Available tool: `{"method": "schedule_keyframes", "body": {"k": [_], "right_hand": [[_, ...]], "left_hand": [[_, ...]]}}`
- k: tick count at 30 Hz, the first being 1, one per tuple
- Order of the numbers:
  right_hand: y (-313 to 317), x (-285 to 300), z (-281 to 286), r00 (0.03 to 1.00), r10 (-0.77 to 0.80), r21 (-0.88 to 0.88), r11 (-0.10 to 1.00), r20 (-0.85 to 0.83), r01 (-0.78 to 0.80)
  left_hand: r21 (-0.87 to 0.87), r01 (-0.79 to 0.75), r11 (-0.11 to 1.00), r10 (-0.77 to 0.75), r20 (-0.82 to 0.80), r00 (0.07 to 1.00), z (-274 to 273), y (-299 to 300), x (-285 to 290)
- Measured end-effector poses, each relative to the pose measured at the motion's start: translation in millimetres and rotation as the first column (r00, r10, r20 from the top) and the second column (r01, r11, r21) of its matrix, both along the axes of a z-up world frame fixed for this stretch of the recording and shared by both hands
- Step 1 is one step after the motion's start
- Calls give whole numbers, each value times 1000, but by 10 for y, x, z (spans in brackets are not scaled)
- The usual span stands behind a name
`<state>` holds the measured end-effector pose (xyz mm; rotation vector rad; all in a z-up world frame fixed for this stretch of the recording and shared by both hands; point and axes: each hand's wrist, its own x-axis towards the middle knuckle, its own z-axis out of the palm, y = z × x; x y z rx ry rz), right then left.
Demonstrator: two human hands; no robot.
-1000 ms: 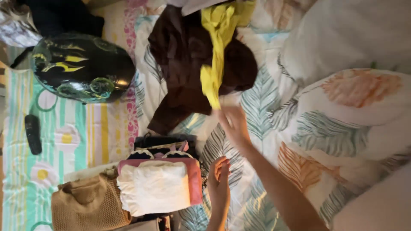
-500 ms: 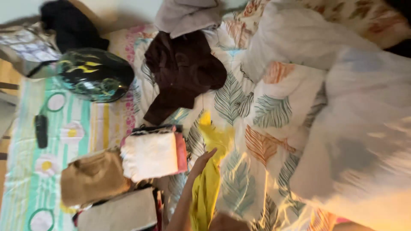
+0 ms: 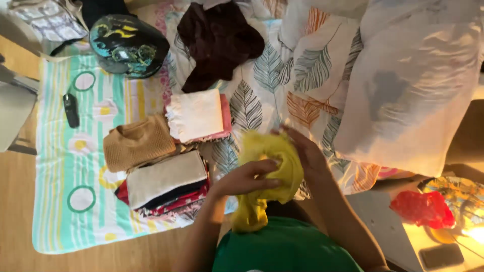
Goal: The person folds a yellow t-shirt and a brown long-sleeved shirt on a bed. They smooth the fabric, fold the sleeves and sides, and place the folded items into a neat stack. Finally, they pick up a white pillow and adjust it.
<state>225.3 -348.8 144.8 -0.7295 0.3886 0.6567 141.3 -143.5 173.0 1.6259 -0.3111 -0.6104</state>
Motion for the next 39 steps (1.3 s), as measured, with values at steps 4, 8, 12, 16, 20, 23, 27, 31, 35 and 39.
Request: {"method": "schedule_keyframes", "body": {"k": [4,8,12,16,20,23,27,31,35,39], "right_hand": [[-100,-263,60,941,-5,153,987,339,-50],[-121,-596,182,821,51,134,979,568,-153],[-87,-768,29,759,111,-172,985,642,2],[-68,-823,56,656,158,-404,882,738,242],[-380,-730,-235,666,143,-442,843,732,305],[-669,-584,-218,708,142,-466,837,692,288],[-1049,-342,-49,727,211,-573,765,653,293],[-1244,-120,178,702,253,-561,791,665,246],[-1222,-16,512,569,275,-456,867,775,202],[-1222,147,892,469,307,-417,896,828,150]], "left_hand": [[-107,104,989,-94,93,991,-1186,247,-192],[-586,-379,716,127,-425,896,-835,15,-170],[-662,-621,419,330,-526,784,-404,-191,-132],[-630,-579,517,431,-393,812,-626,-392,-44],[-607,-395,689,430,-95,898,-58,-715,-89],[-524,-401,752,467,-6,884,18,-862,-51],[-271,-508,817,558,155,815,45,-901,-52],[-106,-656,747,632,417,653,422,-1069,-140],[-223,-639,736,628,578,521,673,-1201,-175],[-286,-572,769,639,358,680,610,-1228,-111]]}}
